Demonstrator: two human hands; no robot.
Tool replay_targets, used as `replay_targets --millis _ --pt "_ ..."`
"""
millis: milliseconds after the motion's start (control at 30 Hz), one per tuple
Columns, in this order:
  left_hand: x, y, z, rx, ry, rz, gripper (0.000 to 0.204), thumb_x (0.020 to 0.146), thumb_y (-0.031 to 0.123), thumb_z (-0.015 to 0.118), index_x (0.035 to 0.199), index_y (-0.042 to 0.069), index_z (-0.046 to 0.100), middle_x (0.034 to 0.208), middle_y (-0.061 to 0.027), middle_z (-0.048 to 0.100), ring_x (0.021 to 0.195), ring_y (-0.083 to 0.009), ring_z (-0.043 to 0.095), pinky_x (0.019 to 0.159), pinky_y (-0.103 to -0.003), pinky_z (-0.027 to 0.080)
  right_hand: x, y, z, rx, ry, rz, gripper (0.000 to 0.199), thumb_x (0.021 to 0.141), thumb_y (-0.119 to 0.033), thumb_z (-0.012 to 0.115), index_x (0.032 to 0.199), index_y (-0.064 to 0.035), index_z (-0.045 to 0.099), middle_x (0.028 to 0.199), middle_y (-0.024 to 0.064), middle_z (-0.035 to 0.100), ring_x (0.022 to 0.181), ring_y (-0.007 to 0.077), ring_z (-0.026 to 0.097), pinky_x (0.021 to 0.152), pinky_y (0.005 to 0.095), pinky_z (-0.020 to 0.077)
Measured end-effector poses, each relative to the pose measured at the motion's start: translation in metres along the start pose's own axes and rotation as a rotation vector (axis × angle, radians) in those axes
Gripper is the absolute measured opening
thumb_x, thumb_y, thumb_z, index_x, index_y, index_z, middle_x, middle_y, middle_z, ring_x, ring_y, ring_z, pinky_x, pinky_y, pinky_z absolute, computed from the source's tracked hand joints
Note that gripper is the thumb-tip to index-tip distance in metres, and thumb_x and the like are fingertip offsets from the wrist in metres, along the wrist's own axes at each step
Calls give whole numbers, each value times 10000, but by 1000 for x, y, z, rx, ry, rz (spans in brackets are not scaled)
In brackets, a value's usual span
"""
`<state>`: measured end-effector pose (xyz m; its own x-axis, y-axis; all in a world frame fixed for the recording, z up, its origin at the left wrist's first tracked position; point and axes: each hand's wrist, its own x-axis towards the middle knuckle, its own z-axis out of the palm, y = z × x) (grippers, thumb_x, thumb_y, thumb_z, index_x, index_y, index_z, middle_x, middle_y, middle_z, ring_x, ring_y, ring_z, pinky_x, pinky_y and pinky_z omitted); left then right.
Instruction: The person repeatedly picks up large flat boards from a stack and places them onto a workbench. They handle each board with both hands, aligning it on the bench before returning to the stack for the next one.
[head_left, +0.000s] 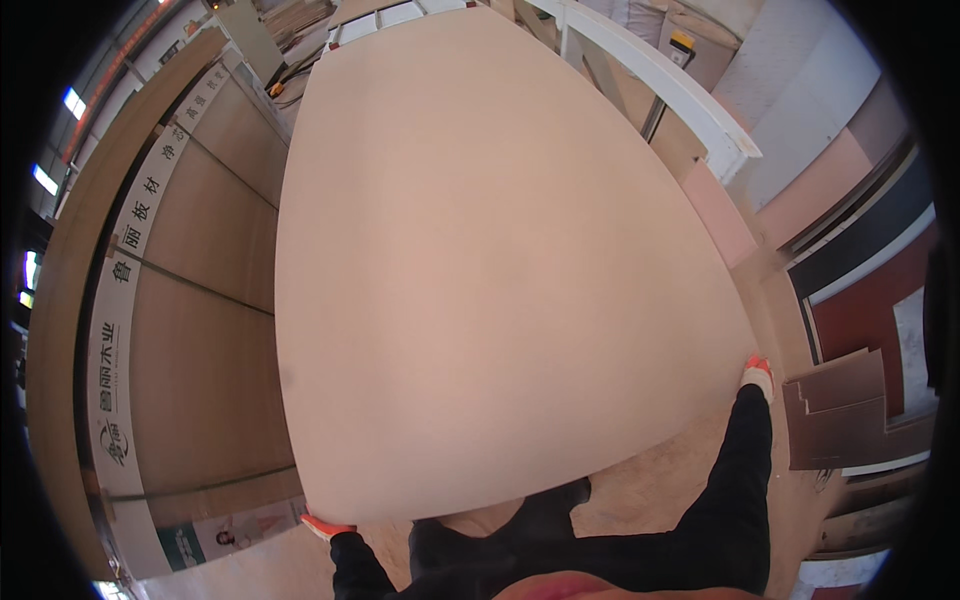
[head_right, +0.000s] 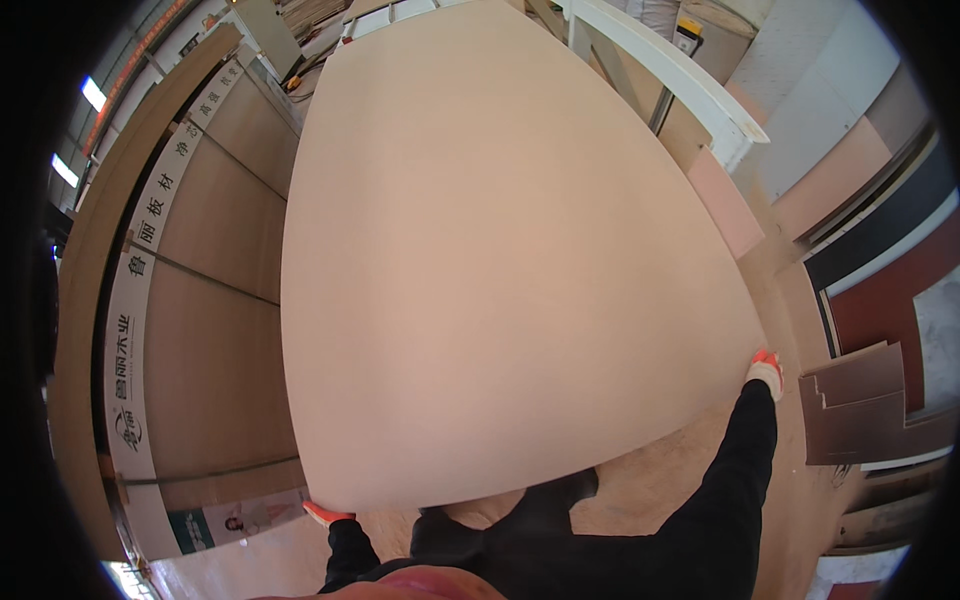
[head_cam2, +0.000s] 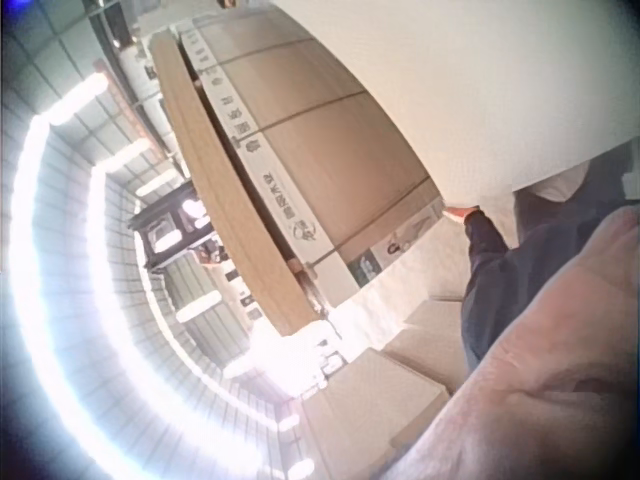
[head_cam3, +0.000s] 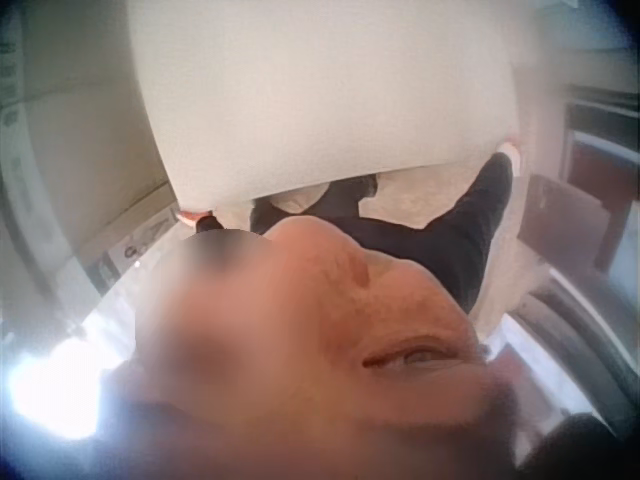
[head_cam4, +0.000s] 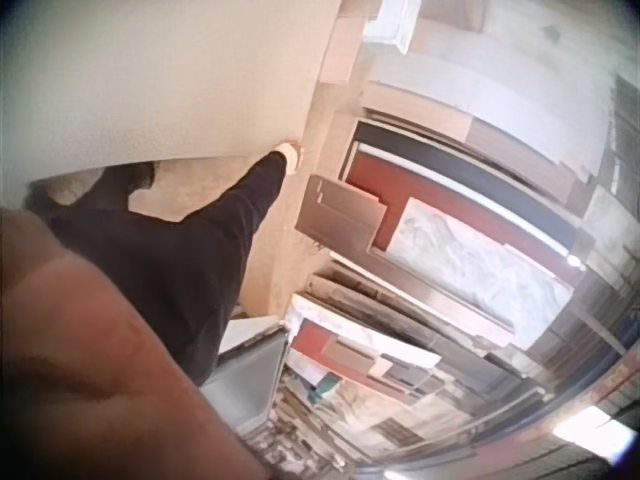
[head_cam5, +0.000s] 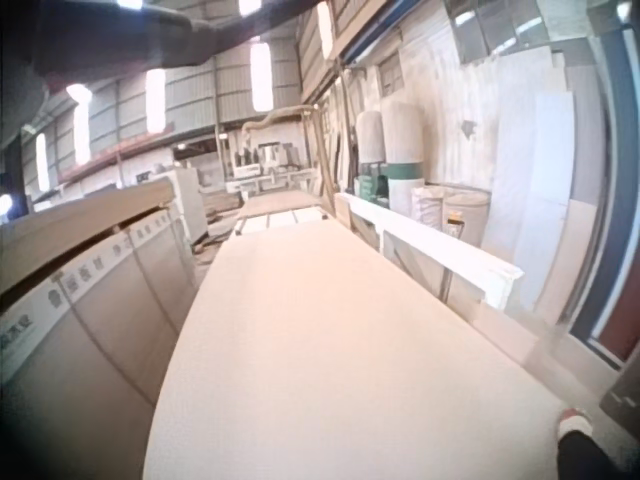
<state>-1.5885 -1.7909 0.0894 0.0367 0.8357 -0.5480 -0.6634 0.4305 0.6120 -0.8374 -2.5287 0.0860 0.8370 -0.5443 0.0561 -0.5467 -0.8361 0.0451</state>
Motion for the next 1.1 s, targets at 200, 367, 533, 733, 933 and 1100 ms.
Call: replay_targets --millis 200,367,533,733,933,1100 --pt "43 -4 -41 50 -846 180 813 1111 697 189 1688 145 346 1698 -134 432 1509 -390 455 1241 -592 376 -281 -186 -25 335 215 -971 589 955 -345 730 1499 -154 610 1435 177 652 1344 410 591 1115 542 484" --pt "27 1 -36 211 -245 161 656 1151 530 307 1626 90 412 1616 -166 509 1434 -372 540 1167 -519 489 -350 -254 -54 297 55 -922 664 999 -363 679 1607 -152 514 1674 206 449 1578 422 357 1321 595 191" --pt "12 13 5 759 -200 350 495 1154 413 387 1461 53 533 1460 -189 628 1244 -350 671 987 -494 594 -344 -258 -65 299 43 -962 664 1010 -359 675 1611 -136 499 1681 204 434 1576 421 358 1321 586 196" --pt "20 3 66 573 -114 295 379 1137 329 483 1313 34 643 1299 -180 721 1089 -329 741 870 -477 635 -316 -316 -60 313 61 -954 661 1018 -361 674 1615 -143 495 1675 200 449 1580 417 354 1318 568 208" --pt "73 -24 145 2012 -221 563 330 1102 248 583 1290 5 701 1279 -160 748 1052 -296 748 871 -458 635 -304 -394 -73 262 126 -962 574 988 -384 675 1504 -152 576 1548 193 517 1423 476 452 1187 621 368" --pt "112 -81 190 1246 -254 178 332 1098 243 596 1304 5 700 1287 -156 748 1070 -288 743 894 -447 627 -305 -423 -85 402 -39 -885 643 1048 -430 581 1630 -183 466 1702 136 407 1606 386 297 1322 550 205"
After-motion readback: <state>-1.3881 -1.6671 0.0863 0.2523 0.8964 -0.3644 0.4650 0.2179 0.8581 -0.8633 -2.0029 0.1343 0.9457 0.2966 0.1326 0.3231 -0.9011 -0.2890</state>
